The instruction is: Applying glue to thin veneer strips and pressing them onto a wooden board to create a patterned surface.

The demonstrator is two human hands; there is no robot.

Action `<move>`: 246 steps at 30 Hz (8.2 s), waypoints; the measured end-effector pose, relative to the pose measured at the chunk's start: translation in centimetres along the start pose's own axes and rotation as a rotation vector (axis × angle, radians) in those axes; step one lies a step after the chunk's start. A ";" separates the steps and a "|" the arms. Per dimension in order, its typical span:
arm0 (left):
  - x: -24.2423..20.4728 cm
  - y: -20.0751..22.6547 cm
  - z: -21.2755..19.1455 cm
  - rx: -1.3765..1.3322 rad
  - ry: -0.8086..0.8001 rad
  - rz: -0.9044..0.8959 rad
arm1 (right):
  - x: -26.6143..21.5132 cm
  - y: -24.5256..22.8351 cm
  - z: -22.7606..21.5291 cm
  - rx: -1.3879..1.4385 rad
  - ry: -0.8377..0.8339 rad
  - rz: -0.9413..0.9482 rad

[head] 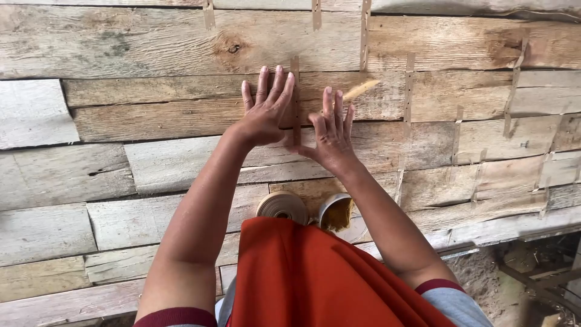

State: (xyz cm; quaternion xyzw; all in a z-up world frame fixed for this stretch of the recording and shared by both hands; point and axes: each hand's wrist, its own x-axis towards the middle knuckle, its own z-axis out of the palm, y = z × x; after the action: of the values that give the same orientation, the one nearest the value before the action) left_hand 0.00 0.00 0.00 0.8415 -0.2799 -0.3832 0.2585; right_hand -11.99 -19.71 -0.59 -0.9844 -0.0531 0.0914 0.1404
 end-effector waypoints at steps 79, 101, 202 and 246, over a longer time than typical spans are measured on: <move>0.5 -0.2 4.6 0.048 0.695 -0.104 | 16.6 -3.0 1.7 -0.080 0.694 0.130; 0.1 -1.3 4.7 -0.084 0.942 0.206 | 1.9 -7.0 -12.1 1.168 0.454 0.189; -20.3 16.9 21.5 -0.137 1.066 0.070 | -21.6 4.1 -8.6 0.860 -0.564 0.456; -6.6 13.0 24.6 -0.017 0.842 -0.015 | -20.9 6.9 -5.5 0.037 0.015 0.185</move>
State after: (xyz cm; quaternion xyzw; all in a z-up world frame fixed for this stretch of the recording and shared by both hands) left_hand -26.62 -10.27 -2.38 0.9244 -0.1406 -0.0101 0.3545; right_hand -30.83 -30.47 6.07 -0.9830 0.0410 0.0978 0.1500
